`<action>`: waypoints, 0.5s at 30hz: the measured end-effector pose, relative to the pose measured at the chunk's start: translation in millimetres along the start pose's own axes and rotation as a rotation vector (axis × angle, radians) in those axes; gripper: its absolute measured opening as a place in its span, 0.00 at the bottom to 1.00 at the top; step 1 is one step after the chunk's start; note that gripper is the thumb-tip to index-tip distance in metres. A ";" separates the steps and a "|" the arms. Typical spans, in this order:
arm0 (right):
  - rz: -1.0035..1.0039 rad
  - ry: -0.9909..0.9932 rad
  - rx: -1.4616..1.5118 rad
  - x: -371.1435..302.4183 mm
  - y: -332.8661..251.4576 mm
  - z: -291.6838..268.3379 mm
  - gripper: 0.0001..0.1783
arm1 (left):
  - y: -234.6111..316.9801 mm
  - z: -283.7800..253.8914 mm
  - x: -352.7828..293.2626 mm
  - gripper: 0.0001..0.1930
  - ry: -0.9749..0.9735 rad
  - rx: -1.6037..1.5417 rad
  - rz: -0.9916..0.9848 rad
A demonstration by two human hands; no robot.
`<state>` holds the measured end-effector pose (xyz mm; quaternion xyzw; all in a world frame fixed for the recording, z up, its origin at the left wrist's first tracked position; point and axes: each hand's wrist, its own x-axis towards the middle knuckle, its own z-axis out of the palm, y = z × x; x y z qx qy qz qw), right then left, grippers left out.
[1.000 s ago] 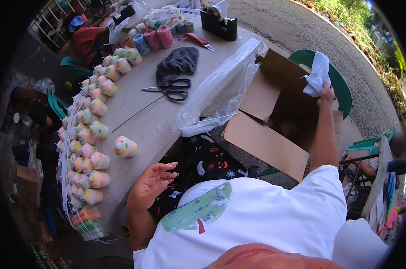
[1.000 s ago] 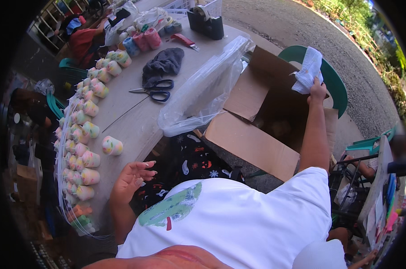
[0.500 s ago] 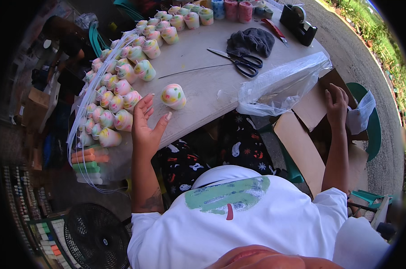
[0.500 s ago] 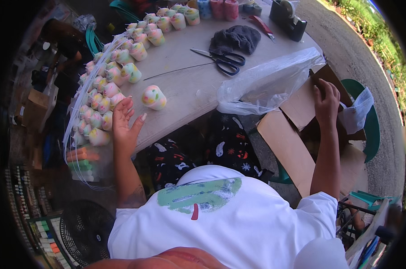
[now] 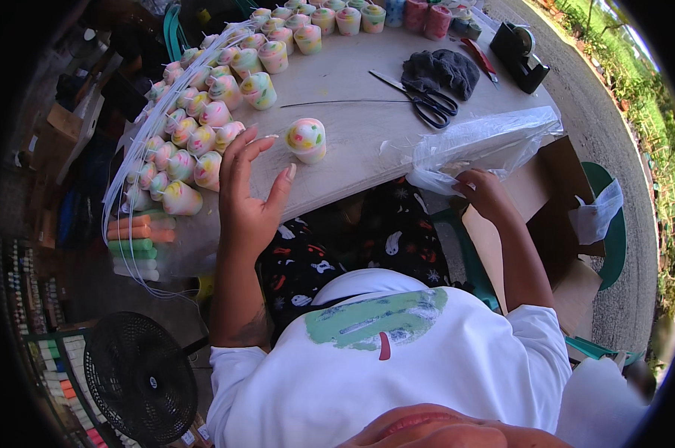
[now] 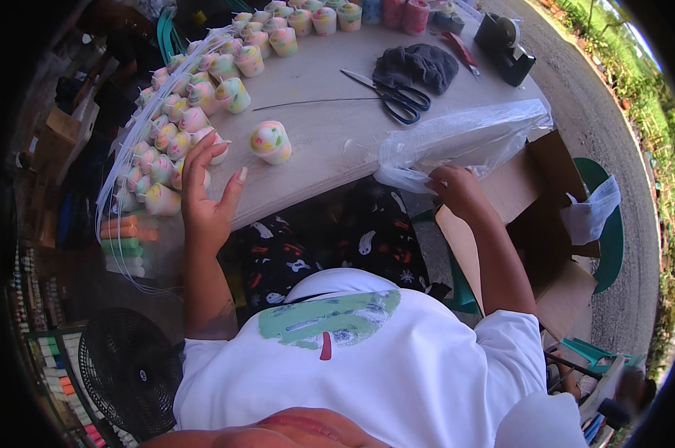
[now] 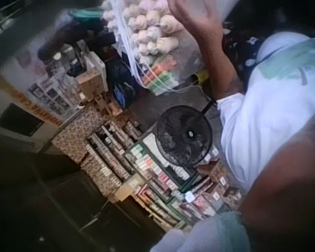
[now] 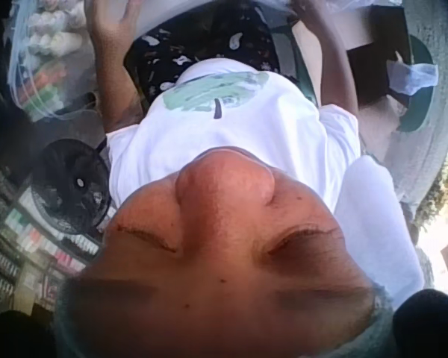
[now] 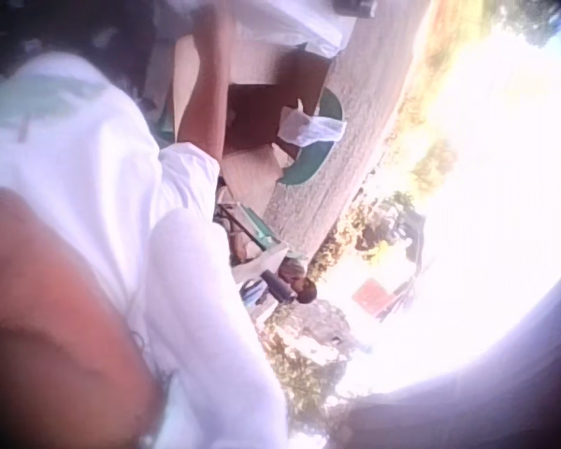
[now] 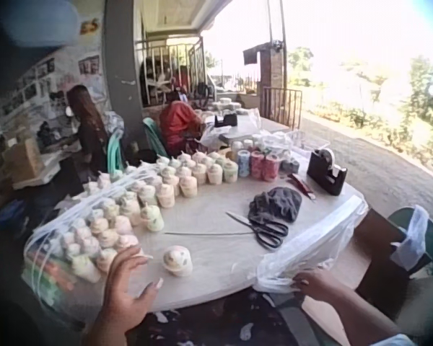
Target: The person assembles small decorative candles by inserting wicks, trimming them with scissors, and wiping the candles with a cloth. They handle each candle individually and place finished units on the table.
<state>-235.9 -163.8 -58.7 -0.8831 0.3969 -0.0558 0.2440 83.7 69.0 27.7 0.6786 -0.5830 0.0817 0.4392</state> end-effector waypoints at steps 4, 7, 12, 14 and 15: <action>0.010 0.110 0.271 -6.7 16.5 6.3 0.08 | -27.8 52.5 8.8 0.31 -0.074 -0.066 -0.221; 0.018 0.243 0.454 -15.3 22.6 6.4 0.07 | -31.6 75.7 13.0 0.30 -0.103 -0.270 -0.382; 0.016 0.426 0.722 -32.5 37.3 1.6 0.06 | 23.7 116.1 35.3 0.23 -0.247 -1.367 -0.808; 0.024 0.460 0.715 -42.4 31.6 -3.3 0.06 | 48.4 142.5 37.2 0.24 -0.373 -1.425 -0.872; -0.025 0.488 0.669 -46.9 26.9 -7.6 0.05 | 58.5 154.6 38.7 0.25 -0.440 -1.453 -0.905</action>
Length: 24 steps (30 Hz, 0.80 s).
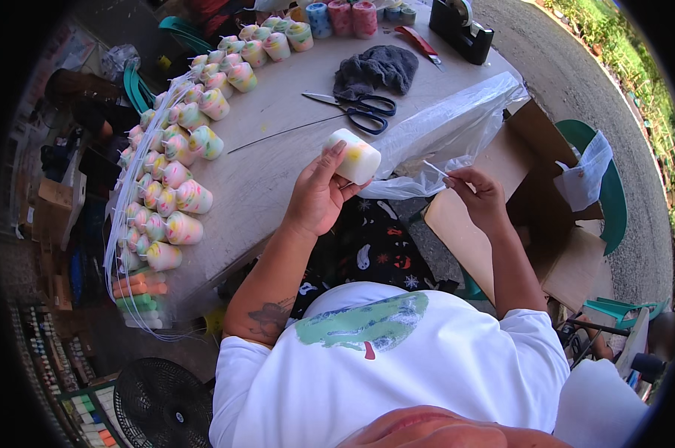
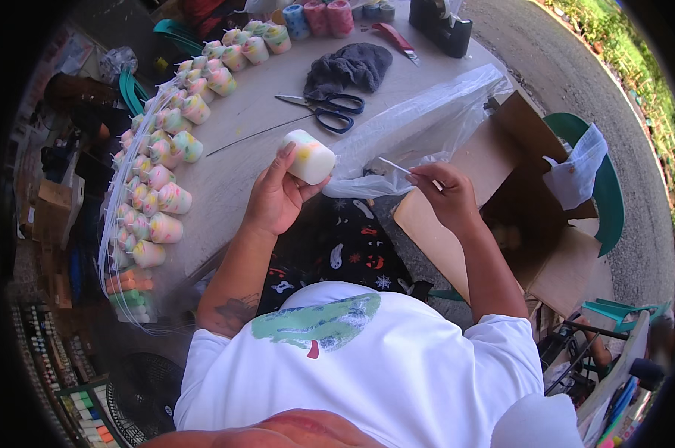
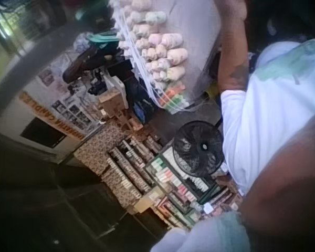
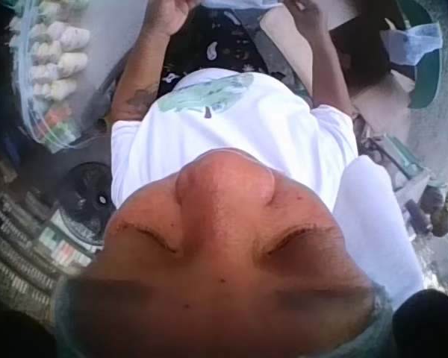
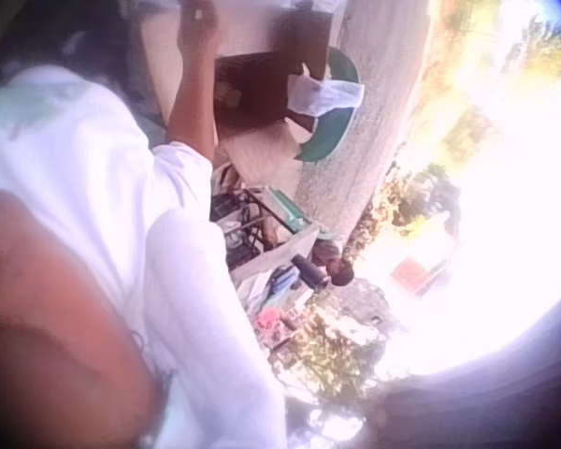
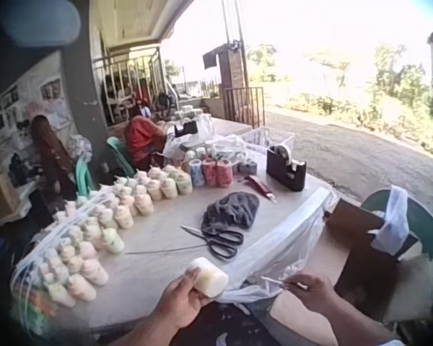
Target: The person assembles small decorative candles by inserting wicks, trimming them with scissors, and wiping the candles with a cloth. They handle each candle individually and place finished units on the table.
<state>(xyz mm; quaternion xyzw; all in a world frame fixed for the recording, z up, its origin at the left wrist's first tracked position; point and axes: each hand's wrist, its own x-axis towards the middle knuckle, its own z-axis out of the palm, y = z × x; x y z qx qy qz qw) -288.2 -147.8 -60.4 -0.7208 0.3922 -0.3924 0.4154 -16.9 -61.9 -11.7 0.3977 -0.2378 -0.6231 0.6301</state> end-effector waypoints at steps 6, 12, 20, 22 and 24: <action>-0.261 0.031 -0.060 -20.9 -13.8 -16.0 0.07 | -40.7 53.1 31.9 0.26 -0.074 -0.039 -0.191; -0.304 0.154 -0.157 -28.1 -8.8 -27.9 0.08 | -64.5 69.1 45.9 0.24 -0.046 -0.022 -0.247; -0.343 0.190 -0.217 -25.2 -3.6 -30.4 0.07 | -77.6 65.6 49.2 0.24 -0.044 0.030 -0.223; -0.350 0.180 -0.225 -24.8 -1.7 -29.3 0.07 | -78.0 65.5 49.1 0.23 -0.044 0.032 -0.221; -0.349 0.175 -0.242 -25.1 -1.0 -28.6 0.07 | -78.6 65.2 49.0 0.23 -0.041 0.028 -0.218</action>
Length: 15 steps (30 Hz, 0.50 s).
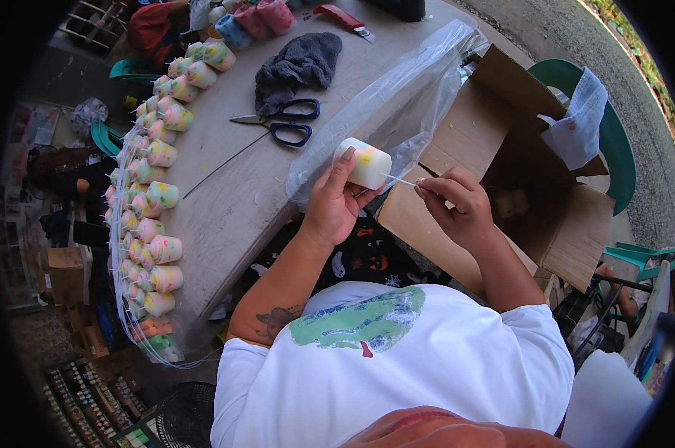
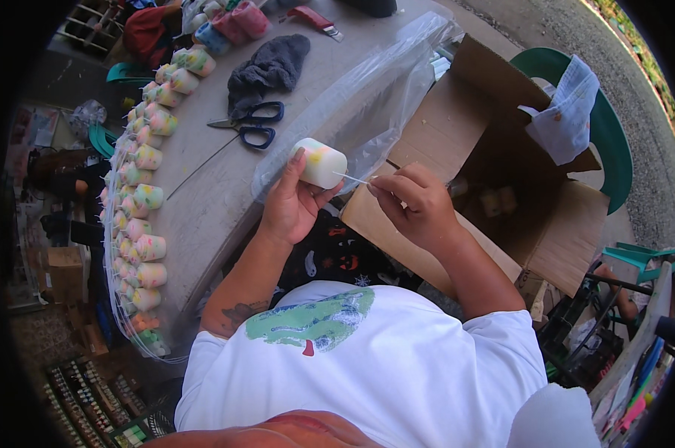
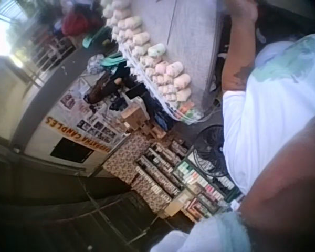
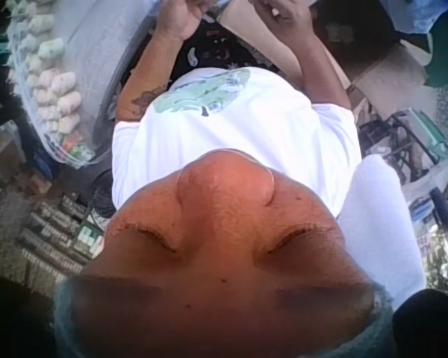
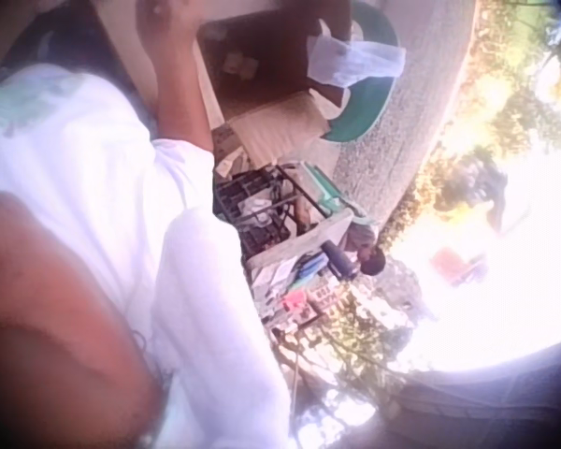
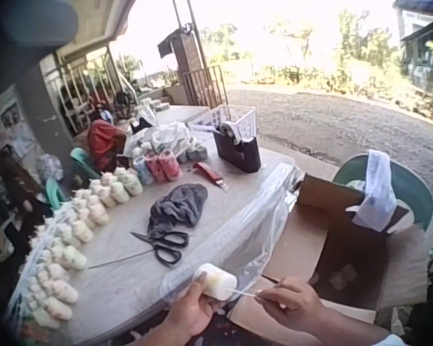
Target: The person assembles small decorative candles by inserting wicks, trimming them with scissors, and wiping the candles with a cloth. They handle each candle individually and place finished units on the table.
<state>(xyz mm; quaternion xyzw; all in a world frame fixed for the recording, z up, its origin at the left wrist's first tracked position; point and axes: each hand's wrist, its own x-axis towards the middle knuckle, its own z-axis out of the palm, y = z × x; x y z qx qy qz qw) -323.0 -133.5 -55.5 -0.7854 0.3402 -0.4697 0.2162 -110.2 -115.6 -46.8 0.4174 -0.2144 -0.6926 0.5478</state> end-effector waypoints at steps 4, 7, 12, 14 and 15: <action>-0.009 0.002 -0.002 -0.5 0.0 2.0 0.08 | -3.5 1.3 -0.4 0.21 -0.003 0.031 0.015; -0.026 0.017 0.002 1.6 -0.4 6.9 0.07 | -8.7 6.0 -1.8 0.20 -0.002 0.036 0.013; 0.005 0.003 -0.055 -0.4 -1.0 11.8 0.09 | -17.2 10.5 -2.7 0.21 0.006 0.001 0.000; 0.062 0.006 -0.034 -1.6 -1.8 11.3 0.10 | -17.8 7.9 -0.2 0.22 0.029 -0.016 0.028; 0.098 0.007 -0.013 -4.2 1.1 10.2 0.10 | -18.0 7.0 0.7 0.22 0.040 -0.025 0.042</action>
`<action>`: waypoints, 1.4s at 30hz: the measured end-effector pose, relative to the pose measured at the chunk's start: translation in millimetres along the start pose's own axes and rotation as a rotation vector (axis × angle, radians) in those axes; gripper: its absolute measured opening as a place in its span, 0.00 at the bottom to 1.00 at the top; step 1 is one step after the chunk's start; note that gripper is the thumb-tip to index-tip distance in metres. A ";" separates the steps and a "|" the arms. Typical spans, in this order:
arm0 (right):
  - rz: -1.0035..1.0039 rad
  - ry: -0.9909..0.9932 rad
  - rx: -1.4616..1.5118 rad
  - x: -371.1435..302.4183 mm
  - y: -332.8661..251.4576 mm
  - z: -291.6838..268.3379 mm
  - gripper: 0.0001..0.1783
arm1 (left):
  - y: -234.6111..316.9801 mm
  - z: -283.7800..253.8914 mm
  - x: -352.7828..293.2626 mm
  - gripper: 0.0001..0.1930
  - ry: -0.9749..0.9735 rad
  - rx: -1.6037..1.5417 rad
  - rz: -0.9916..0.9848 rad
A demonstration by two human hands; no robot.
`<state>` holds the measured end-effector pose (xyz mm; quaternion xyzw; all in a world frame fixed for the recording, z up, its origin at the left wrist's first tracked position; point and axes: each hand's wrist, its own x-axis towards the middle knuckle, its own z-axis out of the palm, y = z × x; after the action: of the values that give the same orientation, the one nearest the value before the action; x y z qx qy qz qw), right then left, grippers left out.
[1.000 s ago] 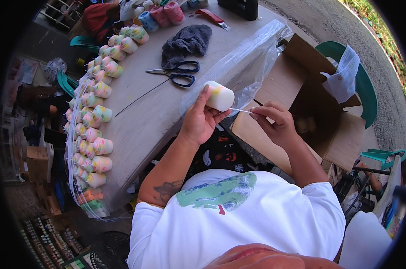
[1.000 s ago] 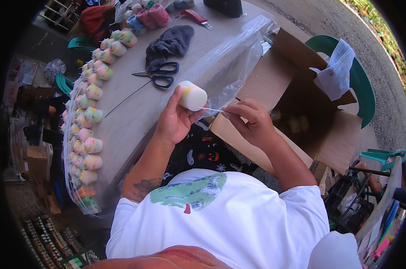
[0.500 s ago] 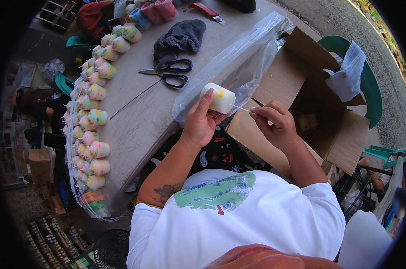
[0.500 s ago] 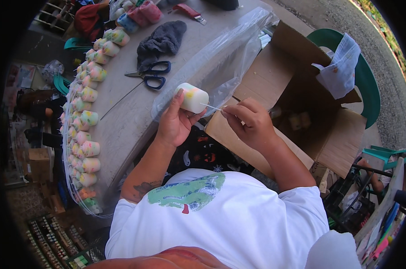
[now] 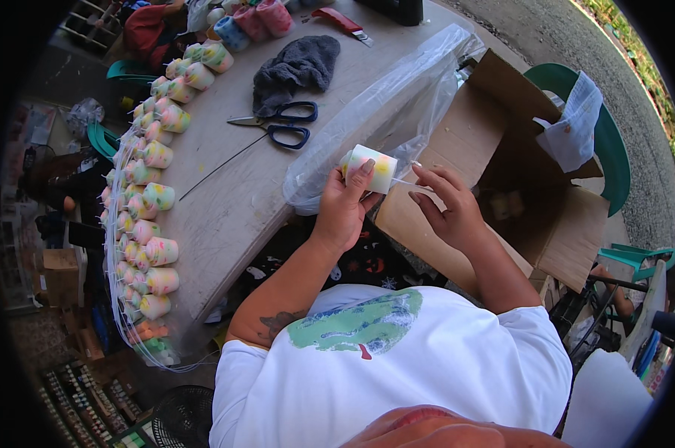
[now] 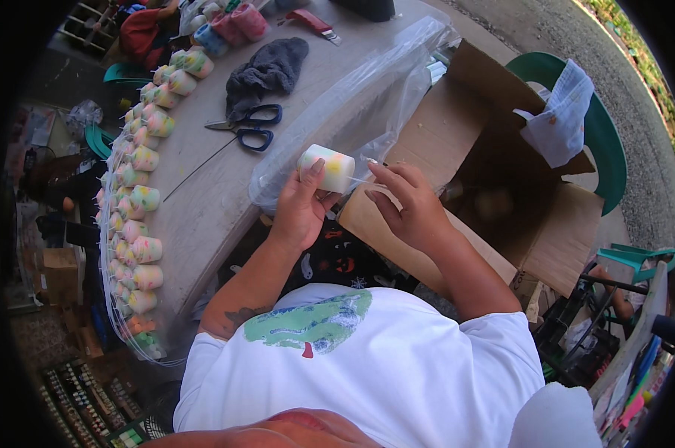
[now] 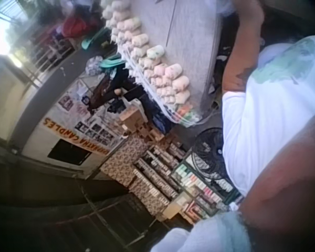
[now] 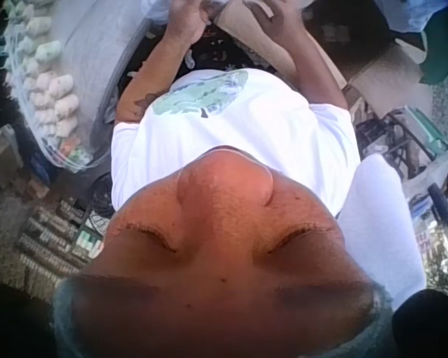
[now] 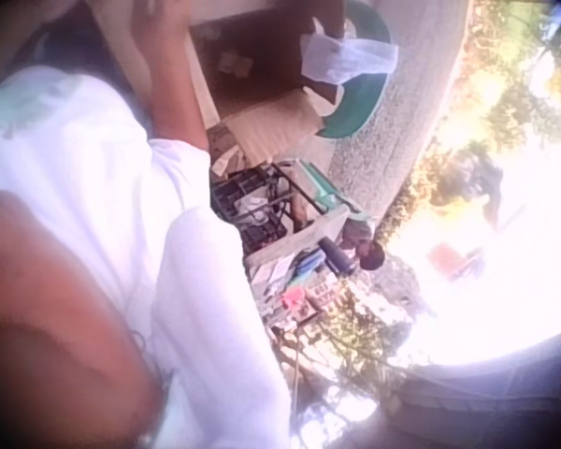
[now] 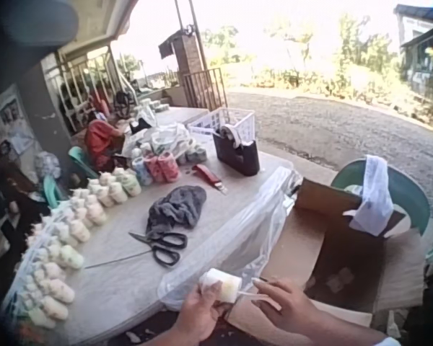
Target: The person assembles small decorative candles by inserting wicks, trimming them with scissors, and wiping the candles with a cloth. They handle each candle individually and place finished units on the table.
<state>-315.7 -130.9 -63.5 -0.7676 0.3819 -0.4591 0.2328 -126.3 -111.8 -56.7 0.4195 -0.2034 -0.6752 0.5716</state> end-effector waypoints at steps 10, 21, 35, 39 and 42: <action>0.029 -0.046 0.063 -10.9 17.8 7.5 0.16 | -18.9 9.8 -7.0 0.23 -0.079 0.114 0.088; 0.056 -0.286 0.065 -14.2 7.7 -6.4 0.25 | -4.9 11.1 -5.7 0.20 -0.071 0.028 0.025; 1.314 -1.033 -0.791 -76.3 265.1 -120.9 0.32 | 12.3 24.5 -2.9 0.17 -0.197 -0.163 -0.106; 1.375 -1.008 -0.760 -82.8 259.0 -126.2 0.33 | 20.3 33.6 -9.9 0.17 -0.286 -0.140 -0.125; 1.404 -0.949 -0.678 -70.4 247.1 -139.9 0.35 | 25.1 46.9 -10.5 0.17 -0.365 -0.108 -0.132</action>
<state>-551.5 -223.8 -209.8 -0.4944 0.7398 0.2888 0.3533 -148.8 -118.2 -7.8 0.2710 -0.2393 -0.7861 0.5014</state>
